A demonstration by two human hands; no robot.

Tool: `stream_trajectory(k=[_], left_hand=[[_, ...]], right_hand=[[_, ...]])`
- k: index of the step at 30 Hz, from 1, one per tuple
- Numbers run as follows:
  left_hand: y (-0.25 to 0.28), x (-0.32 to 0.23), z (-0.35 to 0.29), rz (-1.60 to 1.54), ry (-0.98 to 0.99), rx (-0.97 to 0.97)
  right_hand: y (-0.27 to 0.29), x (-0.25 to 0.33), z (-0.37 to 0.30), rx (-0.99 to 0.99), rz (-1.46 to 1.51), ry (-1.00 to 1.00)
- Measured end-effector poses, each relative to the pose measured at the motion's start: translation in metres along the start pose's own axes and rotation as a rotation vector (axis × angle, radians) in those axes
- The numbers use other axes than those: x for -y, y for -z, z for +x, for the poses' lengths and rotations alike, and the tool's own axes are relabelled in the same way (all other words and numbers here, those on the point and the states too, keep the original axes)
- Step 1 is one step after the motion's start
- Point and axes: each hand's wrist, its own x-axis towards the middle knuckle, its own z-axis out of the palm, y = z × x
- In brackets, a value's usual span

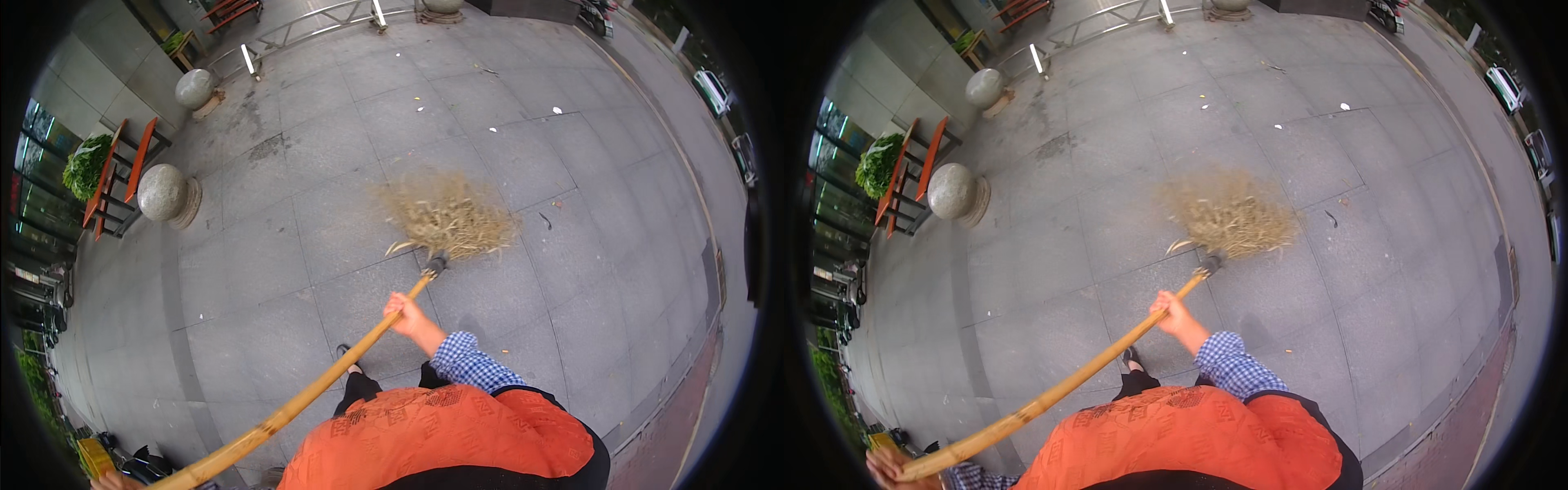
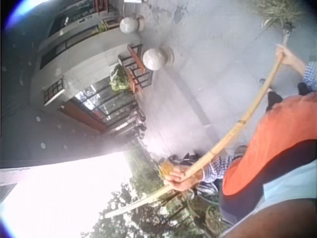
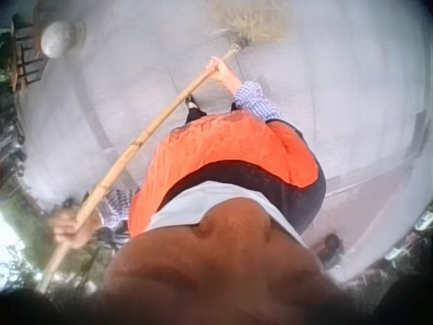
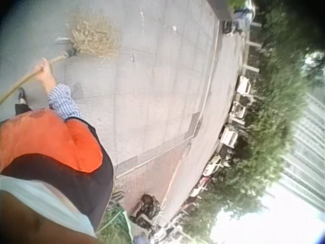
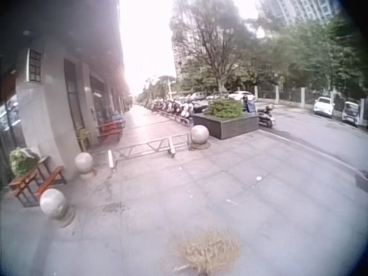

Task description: The person sweeps a paved outdoor area using a traditional straw broom. They gather scattered debris, including paper and leaves, into a pile while moving along the sidewalk past green trash bins, parked scooters, and an orange bench.

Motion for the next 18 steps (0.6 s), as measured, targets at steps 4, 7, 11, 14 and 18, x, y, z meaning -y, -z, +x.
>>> stream_trajectory(k=[4,7,11,14,18], left_hand=[[-0.084,0.044,-0.077,-0.547,0.279,0.169],[-0.17,0.066,-0.144,-0.642,0.793,0.322],[-0.189,0.104,-0.159,-0.645,1.047,0.159],[-0.161,0.101,-0.135,-0.644,0.918,0.09],[-0.113,0.05,-0.101,-0.447,0.651,-0.214]], right_hand=[[0.04,0.177,-0.076,0.11,0.068,0.321],[0.046,0.28,-0.155,-0.366,0.17,0.769],[0.034,0.313,-0.204,-0.266,0.221,0.933],[-0.022,0.301,-0.186,-0.153,0.161,0.836],[-0.129,0.246,-0.112,0.05,0.042,0.567]])
